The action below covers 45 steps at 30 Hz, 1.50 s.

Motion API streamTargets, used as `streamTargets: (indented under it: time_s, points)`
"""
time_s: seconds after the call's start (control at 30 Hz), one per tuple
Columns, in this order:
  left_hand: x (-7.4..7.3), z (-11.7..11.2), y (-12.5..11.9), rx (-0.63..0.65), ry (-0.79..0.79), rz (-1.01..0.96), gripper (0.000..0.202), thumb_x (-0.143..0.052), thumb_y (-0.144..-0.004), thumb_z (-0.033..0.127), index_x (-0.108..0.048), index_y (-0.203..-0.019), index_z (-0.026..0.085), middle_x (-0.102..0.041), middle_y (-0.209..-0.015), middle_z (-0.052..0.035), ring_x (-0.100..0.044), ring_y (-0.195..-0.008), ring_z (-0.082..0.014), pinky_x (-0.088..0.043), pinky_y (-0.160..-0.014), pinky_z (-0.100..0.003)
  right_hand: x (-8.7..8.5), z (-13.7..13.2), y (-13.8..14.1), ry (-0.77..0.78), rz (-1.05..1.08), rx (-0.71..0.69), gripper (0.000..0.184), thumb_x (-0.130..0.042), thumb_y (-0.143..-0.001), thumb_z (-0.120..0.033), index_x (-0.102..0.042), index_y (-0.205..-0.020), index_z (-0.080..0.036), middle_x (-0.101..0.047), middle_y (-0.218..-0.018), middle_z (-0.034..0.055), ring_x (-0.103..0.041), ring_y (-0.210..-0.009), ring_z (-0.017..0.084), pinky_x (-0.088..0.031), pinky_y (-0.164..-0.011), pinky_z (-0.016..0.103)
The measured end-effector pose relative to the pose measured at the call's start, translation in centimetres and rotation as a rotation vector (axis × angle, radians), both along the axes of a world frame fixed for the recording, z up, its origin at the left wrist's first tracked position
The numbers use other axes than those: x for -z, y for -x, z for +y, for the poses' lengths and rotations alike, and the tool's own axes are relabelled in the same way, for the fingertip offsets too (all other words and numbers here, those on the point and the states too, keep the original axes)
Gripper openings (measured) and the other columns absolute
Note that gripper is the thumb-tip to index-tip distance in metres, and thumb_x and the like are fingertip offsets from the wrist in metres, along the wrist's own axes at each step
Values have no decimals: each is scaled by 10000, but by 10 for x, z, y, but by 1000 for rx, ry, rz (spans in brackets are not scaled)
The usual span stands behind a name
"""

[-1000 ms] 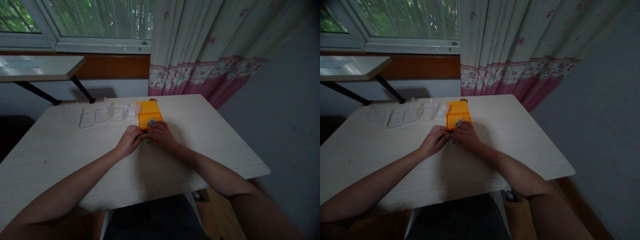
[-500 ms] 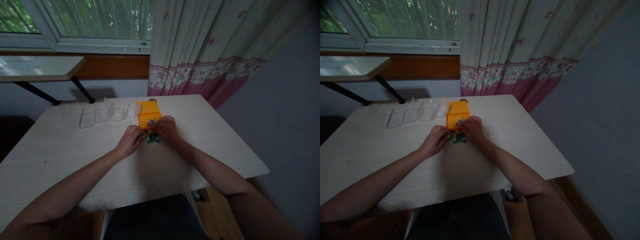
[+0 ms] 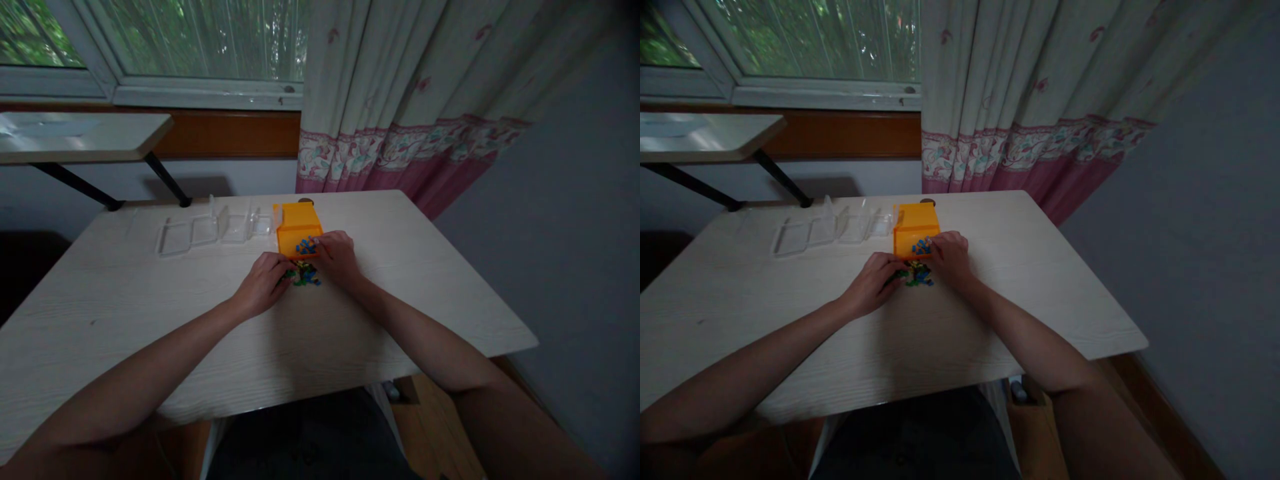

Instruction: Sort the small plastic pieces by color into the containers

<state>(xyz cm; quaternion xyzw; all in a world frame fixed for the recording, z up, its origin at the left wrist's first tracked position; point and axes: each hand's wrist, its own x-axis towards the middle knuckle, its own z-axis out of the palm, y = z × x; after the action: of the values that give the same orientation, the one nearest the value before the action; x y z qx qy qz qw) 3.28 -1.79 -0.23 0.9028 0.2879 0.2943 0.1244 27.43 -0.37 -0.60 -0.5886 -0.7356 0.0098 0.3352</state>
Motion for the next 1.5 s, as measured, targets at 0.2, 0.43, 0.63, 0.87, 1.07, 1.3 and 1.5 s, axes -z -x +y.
streamTargets:
  time_s: [0.2,0.43,0.63,0.87,1.07,1.3,1.5]
  points:
    - [0,0,-1,13,-29,8,255,-530,-950,237,-632,-1171,161,-596,-1152,-128,-519,-1105,-259,-472,-969,-448,-1,-1,0,29,3,-10,451,-348,-1014,-414,-730,-1111,-194,-709,-1060,74,-554,-1039,231,-346,-931,386]
    - [-2,-3,-2,40,-67,89,333,-542,-949,273,-623,-1259,184,-583,-1235,-146,-518,-1160,-280,-468,-1001,-480,1,0,-1,14,13,-30,414,-370,-1006,-376,-723,-1126,-195,-709,-1073,70,-548,-1053,228,-338,-942,379]
    - [3,-1,-4,84,-135,183,501,-584,-931,340,-515,-1420,254,-505,-1384,-145,-453,-1287,-322,-408,-1074,-535,2,1,0,-12,20,-42,446,-345,-1019,-432,-723,-1096,-207,-709,-1041,67,-557,-1024,227,-347,-932,386]
    - [1,1,-8,126,-176,298,467,-561,-946,338,-522,-1411,317,-418,-1502,-101,-397,-1337,-320,-377,-1096,-539,1,2,1,4,8,-61,510,-309,-1022,-498,-726,-1077,-209,-713,-1021,71,-562,-1020,227,-348,-942,391]
    - [-3,-2,-5,52,-192,279,403,-551,-942,298,-599,-1341,267,-503,-1406,-117,-439,-1273,-323,-415,-1052,-533,2,2,1,-8,20,-66,475,-333,-1022,-456,-729,-1081,-200,-717,-1032,67,-564,-1032,225,-349,-957,388]
    - [-2,-3,-2,-10,-212,198,295,-553,-929,262,-690,-1188,226,-591,-1232,-122,-510,-1151,-296,-459,-990,-497,2,2,1,-11,18,-74,482,-338,-1019,-475,-732,-1064,-201,-726,-1019,67,-575,-1013,226,-358,-946,388]
    - [-1,1,0,-52,-167,150,207,-565,-926,257,-725,-1049,211,-609,-1137,-116,-527,-1065,-273,-477,-912,-457,1,1,1,-1,28,-87,511,-322,-1017,-506,-731,-1056,-202,-726,-1029,76,-574,-1011,234,-369,-936,394]
